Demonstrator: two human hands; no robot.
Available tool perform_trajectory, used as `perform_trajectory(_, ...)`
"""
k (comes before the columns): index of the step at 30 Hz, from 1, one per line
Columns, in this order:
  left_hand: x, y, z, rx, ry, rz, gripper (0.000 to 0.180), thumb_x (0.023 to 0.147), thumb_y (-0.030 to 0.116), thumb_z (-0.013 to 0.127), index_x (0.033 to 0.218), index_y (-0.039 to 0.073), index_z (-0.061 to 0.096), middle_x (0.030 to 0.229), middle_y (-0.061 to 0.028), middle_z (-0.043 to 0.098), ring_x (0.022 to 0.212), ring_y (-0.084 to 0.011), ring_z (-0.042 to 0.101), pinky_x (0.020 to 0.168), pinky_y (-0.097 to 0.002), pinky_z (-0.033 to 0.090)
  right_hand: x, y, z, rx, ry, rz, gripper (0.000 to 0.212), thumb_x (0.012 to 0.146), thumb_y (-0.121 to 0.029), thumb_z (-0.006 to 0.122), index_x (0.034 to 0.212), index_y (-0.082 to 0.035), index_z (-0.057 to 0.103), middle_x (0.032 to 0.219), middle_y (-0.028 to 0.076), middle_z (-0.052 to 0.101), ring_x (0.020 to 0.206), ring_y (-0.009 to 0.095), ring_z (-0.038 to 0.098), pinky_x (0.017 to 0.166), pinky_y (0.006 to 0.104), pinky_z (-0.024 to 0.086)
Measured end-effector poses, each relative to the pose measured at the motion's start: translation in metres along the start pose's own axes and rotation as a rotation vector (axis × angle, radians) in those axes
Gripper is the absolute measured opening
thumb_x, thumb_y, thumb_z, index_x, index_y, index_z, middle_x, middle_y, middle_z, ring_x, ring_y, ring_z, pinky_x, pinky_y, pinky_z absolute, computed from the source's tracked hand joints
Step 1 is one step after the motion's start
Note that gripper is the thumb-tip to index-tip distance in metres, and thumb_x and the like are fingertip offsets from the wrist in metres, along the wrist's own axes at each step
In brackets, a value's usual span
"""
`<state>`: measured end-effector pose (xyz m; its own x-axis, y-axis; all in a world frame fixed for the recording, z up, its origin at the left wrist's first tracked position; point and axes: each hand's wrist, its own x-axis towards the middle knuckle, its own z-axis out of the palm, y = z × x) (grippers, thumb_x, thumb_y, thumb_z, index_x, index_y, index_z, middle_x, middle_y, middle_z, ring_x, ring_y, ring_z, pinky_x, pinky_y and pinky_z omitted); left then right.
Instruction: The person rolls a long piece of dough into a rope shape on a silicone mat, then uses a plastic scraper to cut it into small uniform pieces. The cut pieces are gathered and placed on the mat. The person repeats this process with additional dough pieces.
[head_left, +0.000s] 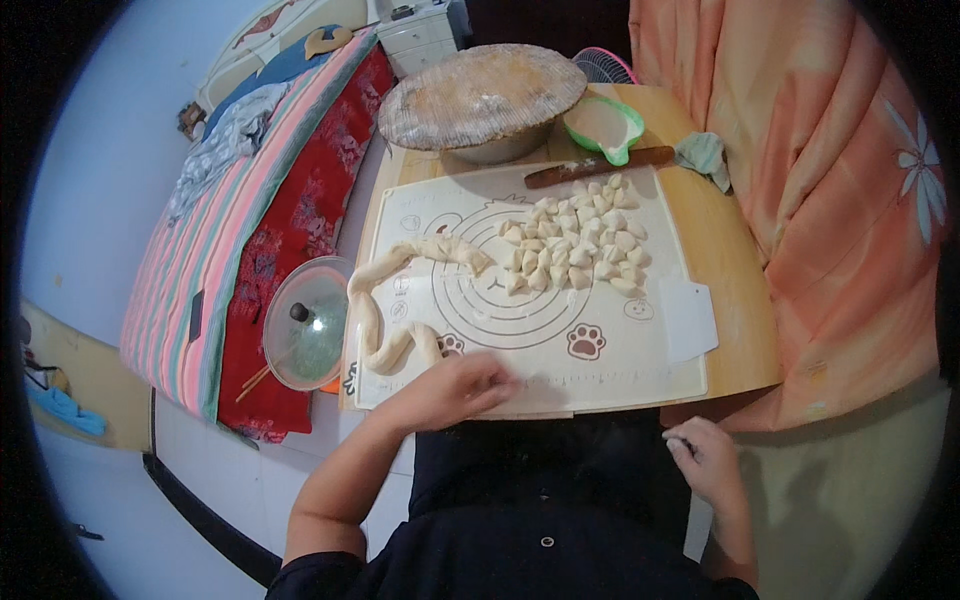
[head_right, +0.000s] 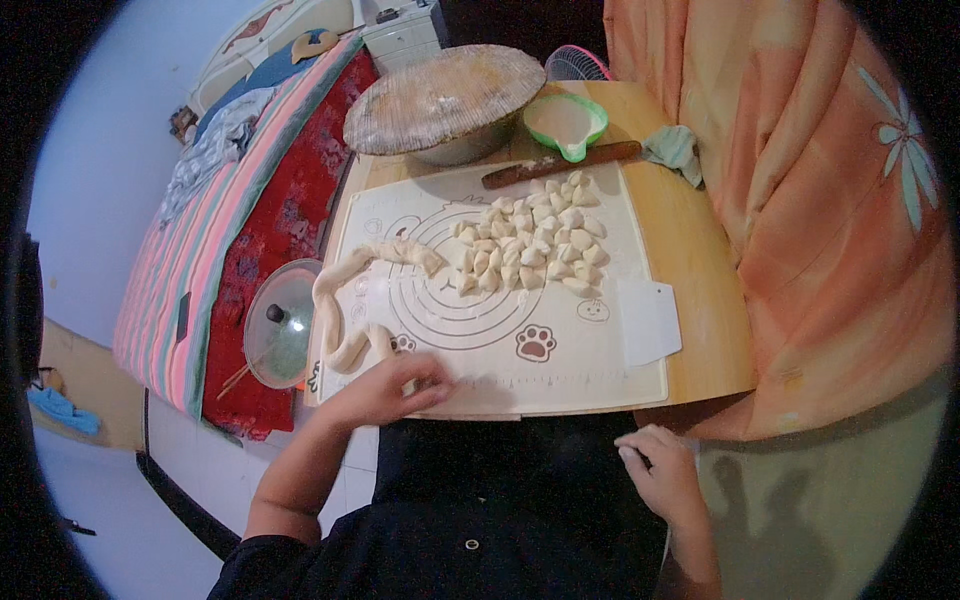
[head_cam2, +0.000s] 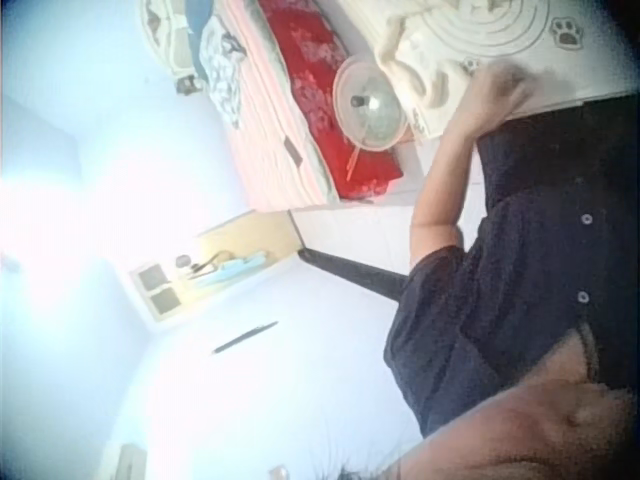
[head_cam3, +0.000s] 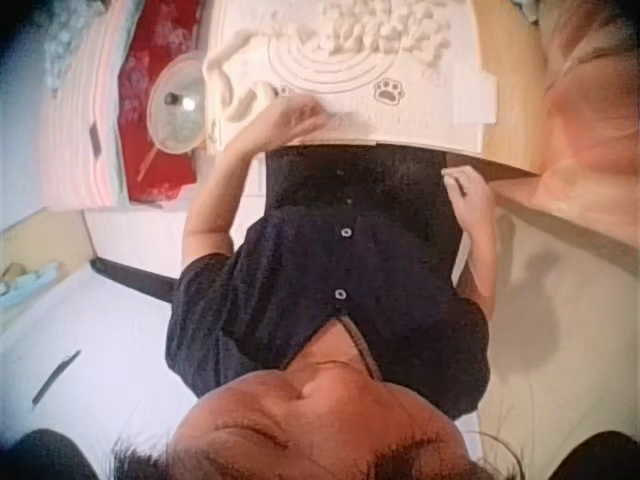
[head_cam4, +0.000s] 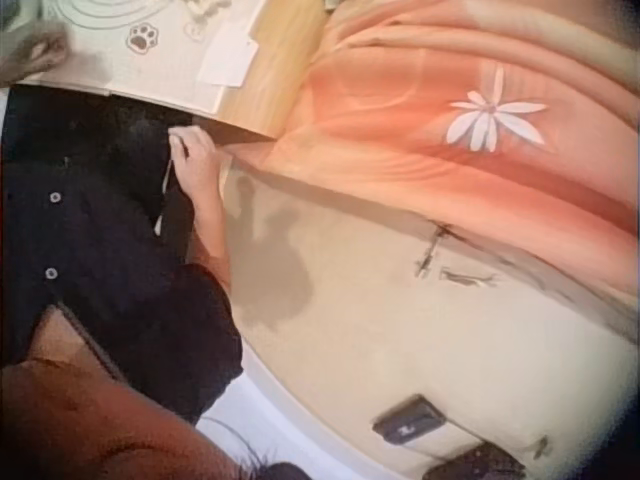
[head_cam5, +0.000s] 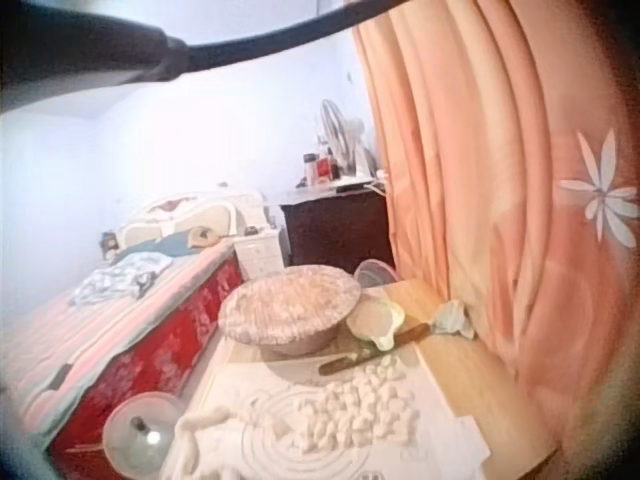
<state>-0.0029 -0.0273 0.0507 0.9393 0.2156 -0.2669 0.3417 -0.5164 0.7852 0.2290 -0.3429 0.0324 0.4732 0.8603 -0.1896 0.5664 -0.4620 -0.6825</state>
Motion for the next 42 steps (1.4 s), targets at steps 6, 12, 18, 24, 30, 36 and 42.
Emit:
perform_trajectory(6, -0.116, -0.077, 0.048, 0.107, 0.022, -0.334, 0.025, 0.091, 0.026, 0.066, 0.106, 0.006, 0.066, 0.092, -0.0139, 0.068, 0.087, -0.0278, 0.067, 0.076, -0.0389, 0.053, 0.002, 0.056, 0.068, -0.026, 0.094, 0.163, 0.027, 0.085, -0.018, 0.071, 0.108, -0.006, 0.067, 0.108, 0.013, 0.062, 0.098, 0.031, 0.061, 0.084, 0.0401, 0.05)
perform_trajectory(12, -0.103, -0.118, 0.092, 0.114, 0.458, -0.492, 0.038, 0.085, 0.035, 0.071, 0.089, 0.0, 0.058, 0.084, -0.0224, 0.063, 0.077, -0.0412, 0.063, 0.068, -0.0473, 0.049, 0.027, 0.063, 0.092, -0.252, 0.07, 0.11, 0.029, 0.084, -0.022, 0.072, 0.108, -0.007, 0.067, 0.11, 0.019, 0.059, 0.105, 0.038, 0.057, 0.088, 0.0469, 0.047)
perform_trajectory(18, -0.098, -0.131, 0.102, 0.11, 0.565, -0.443, 0.027, 0.086, 0.026, 0.07, 0.094, 0.001, 0.064, 0.095, -0.0232, 0.063, 0.088, -0.0408, 0.063, 0.074, -0.0459, 0.051, 0.019, 0.096, 0.1, 0.142, 0.344, 0.054, 0.011, 0.085, -0.007, 0.067, 0.093, -0.005, 0.06, 0.099, 0.012, 0.052, 0.092, 0.027, 0.056, 0.076, 0.0321, 0.049)
perform_trajectory(24, -0.102, -0.138, 0.107, 0.284, 0.693, -0.348, 0.023, 0.084, 0.023, 0.07, 0.098, 0.004, 0.067, 0.099, -0.0222, 0.064, 0.091, -0.041, 0.063, 0.082, -0.0479, 0.049, -0.003, 0.119, 0.075, 0.502, 0.632, 0.201, 0.006, 0.092, -0.003, 0.057, 0.097, -0.001, 0.054, 0.1, 0.005, 0.05, 0.097, 0.018, 0.05, 0.091, 0.0298, 0.041)
perform_trajectory(30, -0.104, -0.127, 0.081, 0.331, 0.458, -0.305, 0.018, 0.083, 0.021, 0.069, 0.092, 0.005, 0.069, 0.088, -0.0185, 0.068, 0.095, -0.0383, 0.062, 0.086, -0.0489, 0.046, -0.053, 0.166, 0.034, 0.563, 0.957, 0.357, 0.015, 0.098, -0.011, 0.053, 0.111, -0.003, 0.054, 0.102, 0.002, 0.049, 0.098, 0.015, 0.048, 0.093, 0.0284, 0.039)
perform_trajectory(36, -0.12, -0.13, 0.089, 0.397, 0.552, -0.225, 0.012, 0.085, 0.016, 0.066, 0.087, 0.004, 0.064, 0.092, -0.0165, 0.063, 0.097, -0.0353, 0.058, 0.087, -0.0442, 0.044, -0.106, 0.142, 0.023, 0.62, 0.919, 0.162, 0.013, 0.099, -0.01, 0.051, 0.111, -0.003, 0.052, 0.103, 0.001, 0.047, 0.098, 0.015, 0.047, 0.093, 0.029, 0.038)
perform_trajectory(42, -0.196, -0.122, 0.049, -0.345, 0.338, -0.263, 0.014, 0.092, 0.012, 0.063, 0.085, 0.003, 0.054, 0.093, -0.0048, 0.05, 0.088, -0.0158, 0.049, 0.084, -0.0271, 0.038, -0.104, 0.168, 0.027, 0.565, 0.449, 0.395, 0.011, 0.095, -0.009, 0.053, 0.107, -0.008, 0.053, 0.097, -0.003, 0.046, 0.092, 0.009, 0.045, 0.087, 0.0224, 0.036)
